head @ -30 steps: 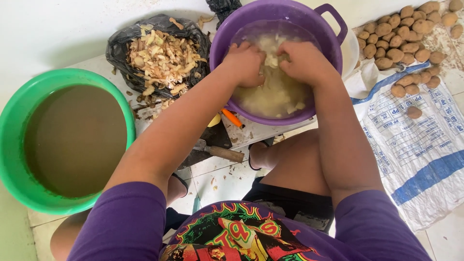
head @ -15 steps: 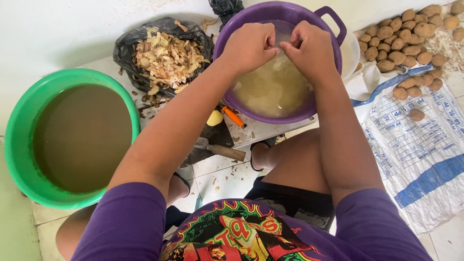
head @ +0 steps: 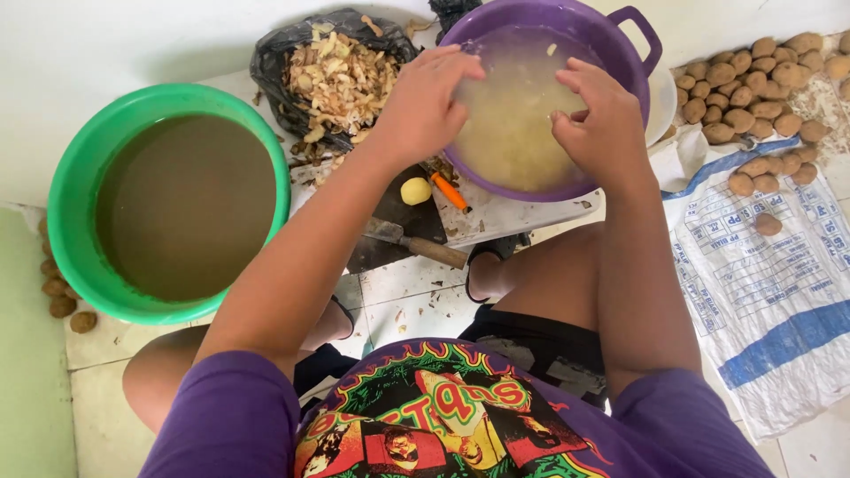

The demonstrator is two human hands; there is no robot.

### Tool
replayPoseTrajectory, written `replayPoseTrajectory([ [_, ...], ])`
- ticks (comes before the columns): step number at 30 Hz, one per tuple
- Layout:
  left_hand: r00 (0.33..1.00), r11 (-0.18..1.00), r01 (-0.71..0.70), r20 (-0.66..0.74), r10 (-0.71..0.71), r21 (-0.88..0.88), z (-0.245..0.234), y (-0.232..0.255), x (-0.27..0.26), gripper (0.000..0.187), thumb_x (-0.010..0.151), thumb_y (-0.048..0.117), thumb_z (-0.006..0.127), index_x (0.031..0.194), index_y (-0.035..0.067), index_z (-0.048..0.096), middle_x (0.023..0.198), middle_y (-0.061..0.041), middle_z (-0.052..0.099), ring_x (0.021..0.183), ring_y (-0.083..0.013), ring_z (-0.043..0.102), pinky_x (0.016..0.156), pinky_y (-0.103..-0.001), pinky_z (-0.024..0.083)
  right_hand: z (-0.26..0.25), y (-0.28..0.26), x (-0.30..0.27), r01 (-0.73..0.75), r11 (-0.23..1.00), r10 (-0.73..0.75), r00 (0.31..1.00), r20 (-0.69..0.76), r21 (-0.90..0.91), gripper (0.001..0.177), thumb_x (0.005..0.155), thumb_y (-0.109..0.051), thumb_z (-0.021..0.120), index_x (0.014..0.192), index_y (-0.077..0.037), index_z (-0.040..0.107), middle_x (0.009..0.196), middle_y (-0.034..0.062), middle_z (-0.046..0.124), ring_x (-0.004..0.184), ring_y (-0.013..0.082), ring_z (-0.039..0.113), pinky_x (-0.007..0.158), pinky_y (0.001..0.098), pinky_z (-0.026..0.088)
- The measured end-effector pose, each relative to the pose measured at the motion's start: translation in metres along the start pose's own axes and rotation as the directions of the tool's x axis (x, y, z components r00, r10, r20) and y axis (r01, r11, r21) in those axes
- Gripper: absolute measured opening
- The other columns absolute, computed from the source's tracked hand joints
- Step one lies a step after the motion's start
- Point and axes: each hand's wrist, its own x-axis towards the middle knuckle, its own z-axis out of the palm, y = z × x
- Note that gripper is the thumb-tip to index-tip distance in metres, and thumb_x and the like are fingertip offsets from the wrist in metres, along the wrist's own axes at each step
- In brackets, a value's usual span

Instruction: Slicing peeled potatoes into thin pieces on a cutting board and then washing them in a bowl of water.

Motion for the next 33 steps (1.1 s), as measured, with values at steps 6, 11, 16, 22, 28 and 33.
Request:
replayPoseTrajectory([
  [6, 0.853, 0.857, 0.300, -0.285, -0.438, -0.418, 0.003, -0.035, -0.152, 0.030, 0.098, 0.000, 0.059, 0.126, 0.011, 0.065, 0.123, -0.014, 0.070, 0.127, -0.0378, 0.056, 0.111, -0.053, 0.043, 0.021, -0.039, -0.053, 0.291, 0.957, -0.275, 0.915, -0.293, 0.010, 0.032, 0.092, 0.009, 0.071, 0.123, 0.005, 0.073, 0.113, 0.0199, 0.071, 0.103, 0.0352, 0.068, 0.070, 0.0341, 0.063],
  [11, 0.770, 0.815, 0.535, -0.268, -0.579, -0.222, 0.038, -0.074, -0.196, 0.024, 0.091, 0.013, 0.070, 0.115, 0.016, 0.068, 0.108, -0.009, 0.075, 0.109, -0.0326, 0.068, 0.096, -0.048, 0.054, 0.088, -0.121, -0.109, 0.205, 0.971, -0.219, 0.970, 0.107, 0.122, 0.030, 0.091, -0.015, 0.073, 0.119, -0.008, 0.074, 0.110, 0.0110, 0.074, 0.107, 0.0290, 0.070, 0.086, 0.0351, 0.060],
  [16, 0.925, 0.918, 0.379, -0.088, -0.371, 0.120, 0.064, -0.042, -0.172, 0.047, 0.087, 0.027, 0.078, 0.131, 0.017, 0.067, 0.125, -0.010, 0.072, 0.122, -0.0339, 0.062, 0.102, -0.051, 0.050, 0.151, -0.117, -0.136, 0.316, 0.943, -0.256, 0.887, 0.384, -0.101, 0.037, 0.091, -0.023, 0.072, 0.127, -0.011, 0.071, 0.118, 0.0134, 0.070, 0.115, 0.0345, 0.067, 0.091, 0.0429, 0.056],
  [22, 0.957, 0.887, 0.248, 0.043, -0.287, 0.389, 0.128, -0.062, -0.141, 0.041, 0.092, 0.024, 0.076, 0.131, 0.012, 0.067, 0.115, -0.010, 0.069, 0.114, -0.0311, 0.062, 0.093, -0.045, 0.048, 0.187, -0.087, -0.152, 0.413, 0.852, -0.335, 0.903, 0.270, -0.323, 0.043, 0.080, -0.021, 0.077, 0.121, -0.017, 0.067, 0.106, 0.0095, 0.066, 0.103, 0.0348, 0.068, 0.074, 0.0475, 0.056],
  [28, 0.982, 0.879, 0.175, -0.010, -0.190, 0.443, 0.138, -0.064, -0.145, 0.032, 0.095, 0.016, 0.069, 0.126, 0.009, 0.063, 0.103, -0.017, 0.067, 0.103, -0.0394, 0.068, 0.086, -0.052, 0.055, 0.195, -0.078, -0.154, 0.446, 0.797, -0.382, 0.894, 0.232, -0.408, 0.044, 0.078, -0.017, 0.074, 0.120, -0.019, 0.063, 0.091, 0.0052, 0.060, 0.081, 0.0292, 0.067, 0.062, 0.0425, 0.052],
  [33, 0.967, 0.948, 0.248, -0.118, -0.228, 0.201, 0.096, -0.040, -0.150, 0.047, 0.091, 0.019, 0.074, 0.132, 0.008, 0.053, 0.116, -0.019, 0.063, 0.108, -0.0417, 0.065, 0.092, -0.053, 0.054, 0.168, -0.109, -0.154, 0.339, 0.916, -0.282, 0.924, 0.258, -0.215, 0.037, 0.092, -0.017, 0.057, 0.128, -0.012, 0.063, 0.089, 0.0084, 0.061, 0.085, 0.0314, 0.069, 0.073, 0.0369, 0.056],
])
